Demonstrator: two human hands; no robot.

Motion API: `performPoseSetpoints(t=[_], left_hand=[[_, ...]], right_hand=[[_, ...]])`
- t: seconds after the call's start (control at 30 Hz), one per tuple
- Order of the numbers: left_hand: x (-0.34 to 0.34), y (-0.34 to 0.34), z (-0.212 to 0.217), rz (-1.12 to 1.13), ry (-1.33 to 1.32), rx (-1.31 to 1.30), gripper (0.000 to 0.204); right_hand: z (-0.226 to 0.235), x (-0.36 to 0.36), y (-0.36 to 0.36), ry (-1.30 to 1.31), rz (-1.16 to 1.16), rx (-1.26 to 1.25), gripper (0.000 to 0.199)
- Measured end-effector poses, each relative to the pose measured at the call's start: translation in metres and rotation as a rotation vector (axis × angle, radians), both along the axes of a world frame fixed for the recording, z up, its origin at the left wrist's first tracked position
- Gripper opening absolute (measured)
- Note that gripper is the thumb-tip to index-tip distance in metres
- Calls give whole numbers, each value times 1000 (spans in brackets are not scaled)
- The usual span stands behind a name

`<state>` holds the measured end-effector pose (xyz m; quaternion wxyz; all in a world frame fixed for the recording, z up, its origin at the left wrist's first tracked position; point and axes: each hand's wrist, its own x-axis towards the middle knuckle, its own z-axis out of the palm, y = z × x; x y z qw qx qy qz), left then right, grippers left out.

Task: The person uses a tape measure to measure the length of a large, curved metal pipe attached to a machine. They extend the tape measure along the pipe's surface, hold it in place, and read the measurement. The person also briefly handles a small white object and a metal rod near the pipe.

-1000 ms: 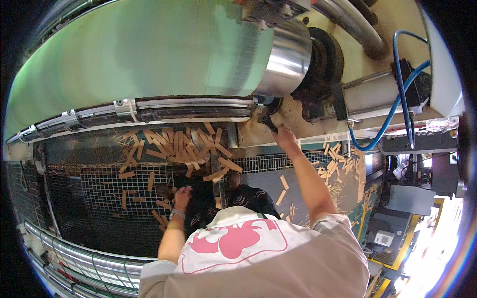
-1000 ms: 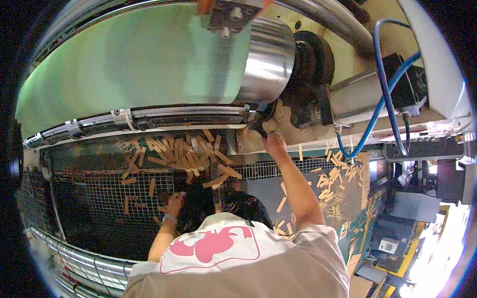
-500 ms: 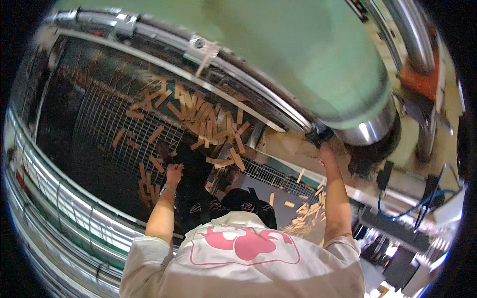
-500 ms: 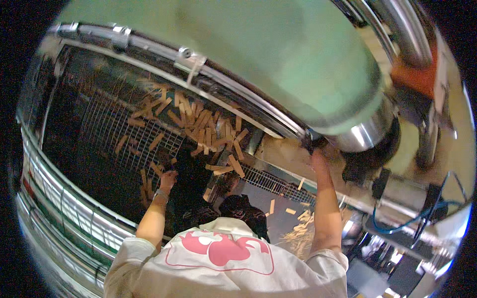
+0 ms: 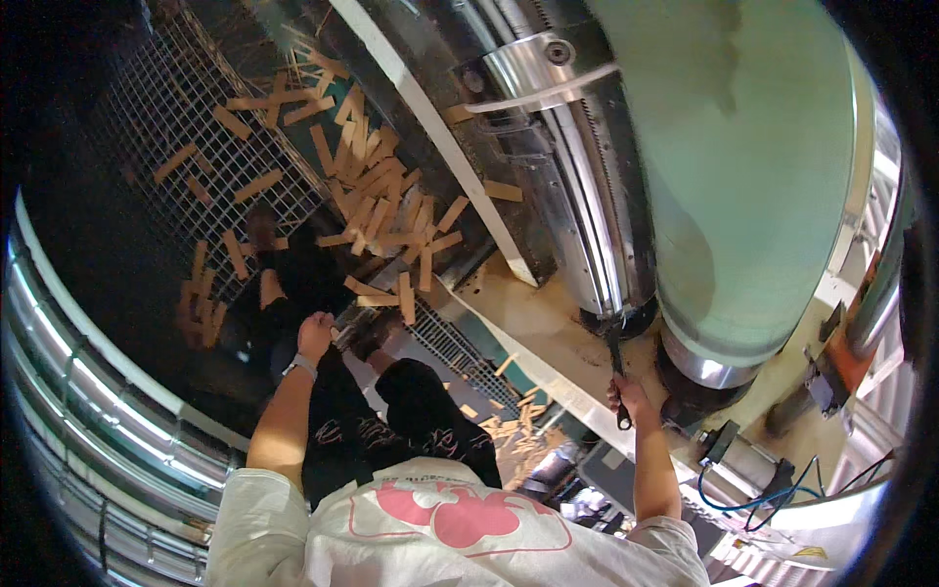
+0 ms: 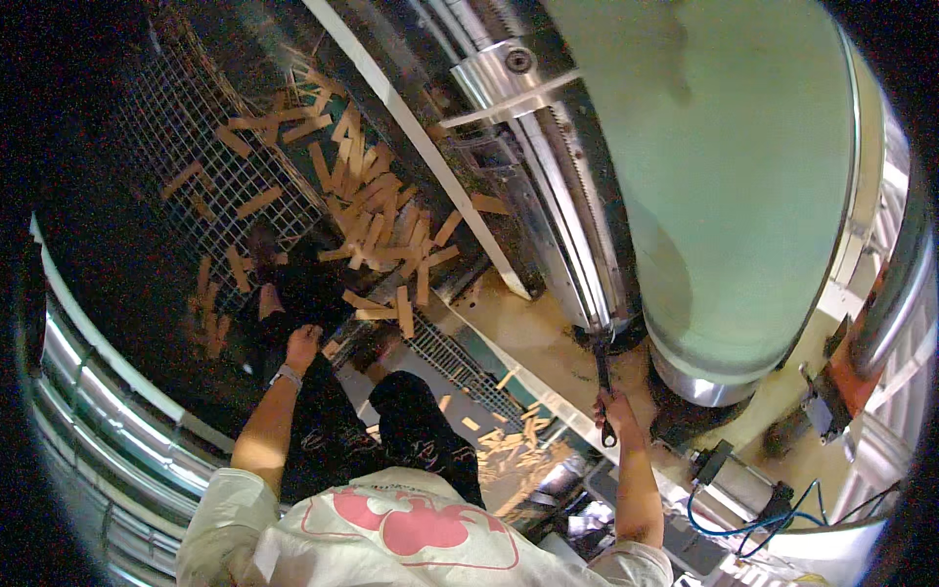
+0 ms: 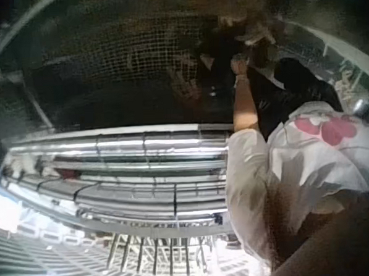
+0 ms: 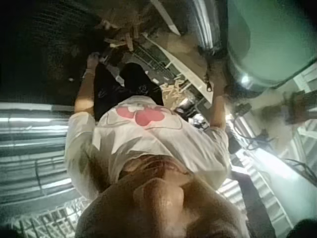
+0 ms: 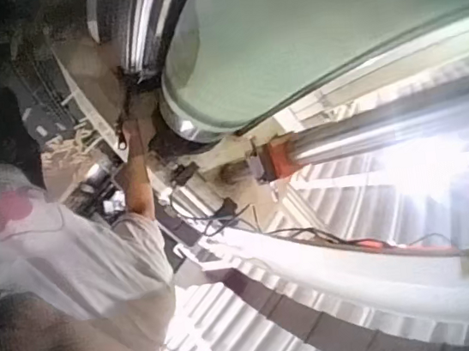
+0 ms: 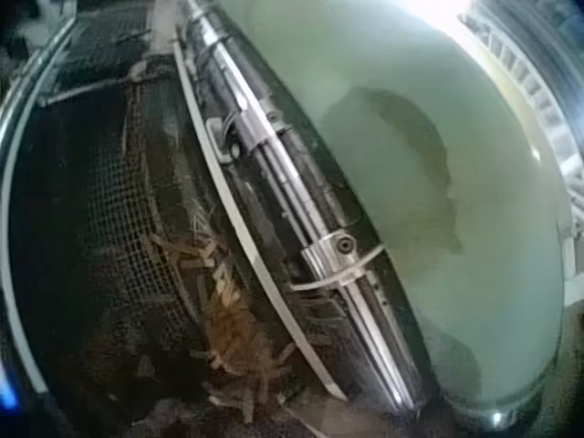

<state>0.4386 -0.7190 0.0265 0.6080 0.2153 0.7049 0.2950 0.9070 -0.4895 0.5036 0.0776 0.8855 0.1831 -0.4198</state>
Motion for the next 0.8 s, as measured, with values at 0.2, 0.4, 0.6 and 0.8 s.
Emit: performPoseSetpoints(t=[0.2, 0.4, 0.6, 0.8], left_hand=[[26, 72, -7, 68, 52, -24, 24], [33, 177, 5, -147, 195, 371, 7], [12, 325, 19, -383, 484, 963, 11], [-2, 466, 27, -410, 898, 1565, 19]], right_hand=[[10, -39, 15, -40, 47, -30, 28], [6, -52, 12, -79, 53, -19, 30], [6, -68, 9, -380, 257, 9, 26], [-26, -25, -28, -1306, 1034, 5, 29]])
